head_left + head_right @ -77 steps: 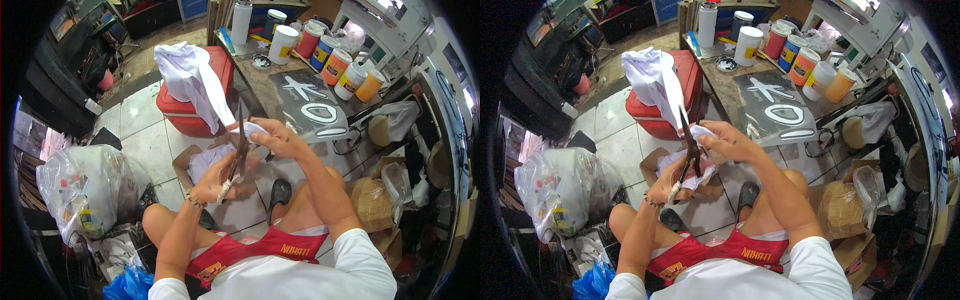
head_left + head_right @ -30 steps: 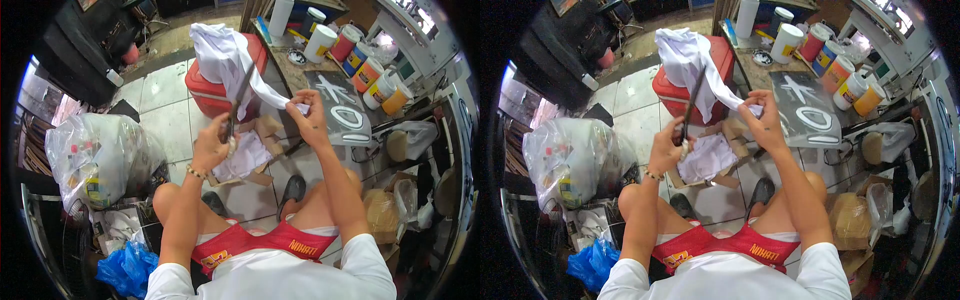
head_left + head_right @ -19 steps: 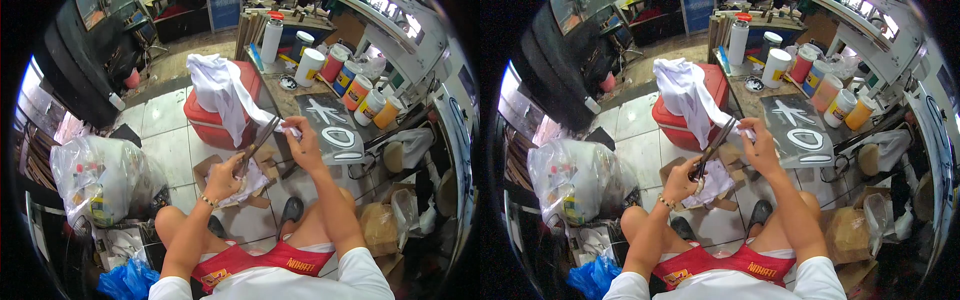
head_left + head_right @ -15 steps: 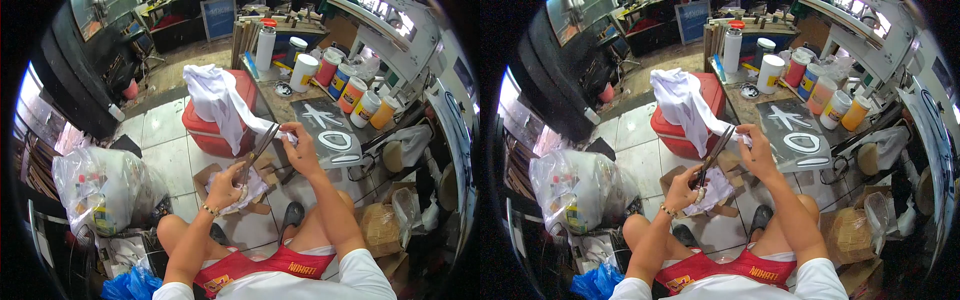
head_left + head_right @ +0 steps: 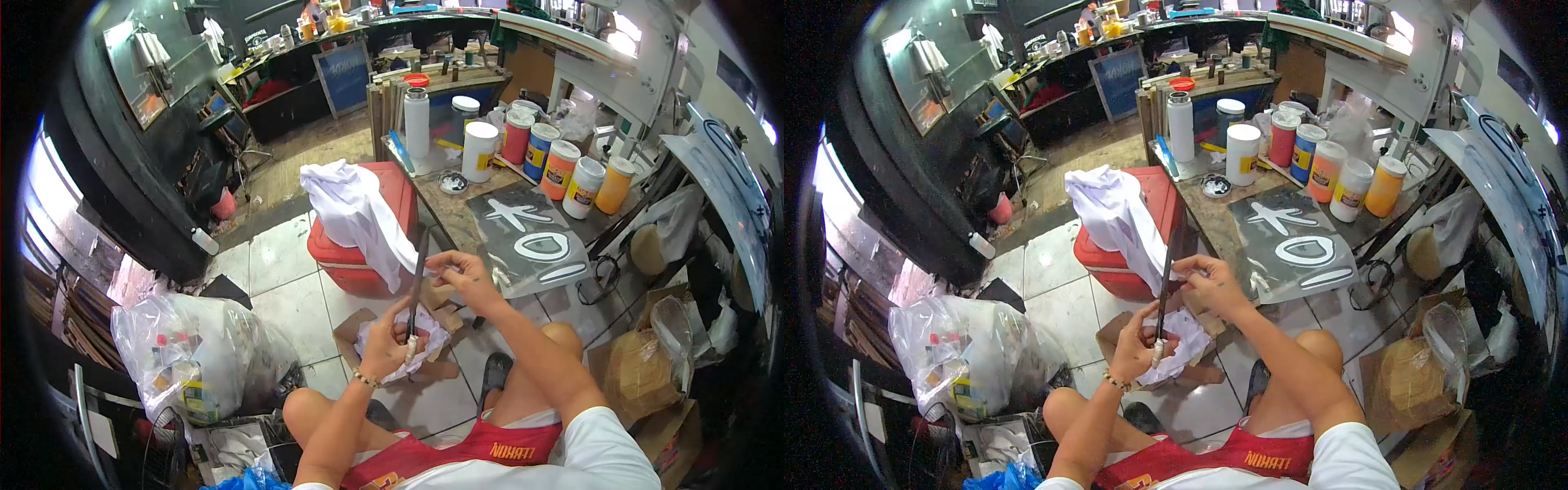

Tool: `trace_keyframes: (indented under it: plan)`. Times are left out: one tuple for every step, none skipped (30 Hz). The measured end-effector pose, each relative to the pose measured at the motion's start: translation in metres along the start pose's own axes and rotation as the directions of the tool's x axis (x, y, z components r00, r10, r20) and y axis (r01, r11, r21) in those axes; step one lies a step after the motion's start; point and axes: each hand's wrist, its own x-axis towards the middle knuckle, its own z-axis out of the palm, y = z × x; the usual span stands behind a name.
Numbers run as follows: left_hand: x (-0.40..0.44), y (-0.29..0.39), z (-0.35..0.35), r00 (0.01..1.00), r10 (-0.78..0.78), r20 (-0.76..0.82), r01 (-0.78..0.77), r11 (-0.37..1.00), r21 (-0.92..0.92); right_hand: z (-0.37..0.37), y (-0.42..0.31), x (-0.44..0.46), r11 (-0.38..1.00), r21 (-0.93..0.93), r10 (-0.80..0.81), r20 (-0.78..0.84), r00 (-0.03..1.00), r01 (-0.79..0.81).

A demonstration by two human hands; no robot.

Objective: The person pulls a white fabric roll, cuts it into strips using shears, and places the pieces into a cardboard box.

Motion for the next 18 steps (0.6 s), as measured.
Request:
trace_keyframes:
  plan:
    - [-0.001,0.003,0.003,1.0,0.005,0.002,-0.005,1.0,0.004,0.001,0.005,0.0,0.999,0.022,0.037,0.006,0.999,-0.037]
    - [-0.002,0.005,0.005,0.999,-0.033,-0.036,0.032,0.999,-0.039,0.001,0.01,-0.001,0.996,0.029,0.083,-0.003,0.997,-0.083]
    - [-0.003,0.006,0.007,0.995,-0.073,-0.071,0.067,0.994,-0.083,0.0,0.015,-0.001,0.996,0.032,0.079,-0.007,0.997,-0.079]
    - [-0.003,0.004,0.007,0.995,-0.07,-0.065,0.064,0.995,-0.077,0.001,0.016,-0.001,0.998,-0.03,0.06,0.001,0.998,-0.06]
    - [-0.002,0.0,0.007,0.997,-0.041,-0.061,0.04,0.999,-0.017,0.003,0.018,-0.001,0.995,-0.092,0.043,0.01,0.999,-0.042]
    - [-0.001,-0.003,0.006,0.998,-0.012,-0.057,0.014,0.999,0.043,0.006,0.023,-0.001,0.999,-0.049,0.018,-0.013,1.0,-0.019]
    - [-0.001,0.0,0.006,0.998,-0.009,-0.055,0.011,0.999,0.047,0.007,0.023,0.001,0.999,-0.047,0.013,-0.015,1.0,-0.013]
    - [-0.001,0.003,0.007,0.999,0.016,-0.041,-0.009,0.985,0.17,0.007,0.024,0.002,1.0,0.011,0.006,-0.025,1.0,-0.006]
    - [-0.002,0.005,0.008,0.999,0.037,-0.025,-0.029,0.957,0.289,0.007,0.025,0.002,0.998,0.07,0.003,-0.034,0.999,0.0]
    - [-0.001,0.003,0.009,0.999,0.04,-0.025,-0.031,0.956,0.29,0.006,0.02,0.003,0.998,0.069,0.001,-0.034,0.999,0.002]
    - [-0.002,0.0,0.009,0.997,0.078,-0.014,-0.069,0.941,0.331,0.005,0.015,0.002,0.994,0.104,0.04,-0.036,0.999,-0.036]
    - [-0.002,-0.002,0.011,0.993,0.118,-0.001,-0.109,0.922,0.371,0.003,0.012,0.002,0.988,0.137,0.077,-0.036,0.996,-0.072]
    - [-0.003,-0.003,0.013,0.993,0.121,-0.001,-0.112,0.922,0.372,0.001,0.011,0.003,0.988,0.137,0.074,-0.036,0.997,-0.068]
    - [-0.003,-0.003,0.015,0.995,0.103,-0.012,-0.094,0.941,0.325,-0.001,0.01,0.004,0.996,0.074,0.045,-0.034,0.998,-0.042]
    - [-0.004,-0.003,0.017,0.996,0.082,-0.023,-0.073,0.958,0.276,-0.003,0.01,0.004,1.0,0.011,0.019,-0.031,0.999,-0.019]
    - [-0.003,0.001,0.02,0.997,0.078,-0.014,-0.07,0.947,0.313,-0.004,0.011,0.004,1.0,0.012,0.02,-0.034,0.999,-0.019]
    - [-0.002,0.0,0.019,0.997,0.077,-0.013,-0.069,0.948,0.312,-0.004,0.012,0.004,0.999,0.031,0.009,-0.027,1.0,-0.008]
    - [-0.002,-0.002,0.017,0.998,0.065,0.018,-0.067,0.943,0.325,-0.004,0.014,0.003,0.999,0.051,0.0,-0.02,1.0,0.001]
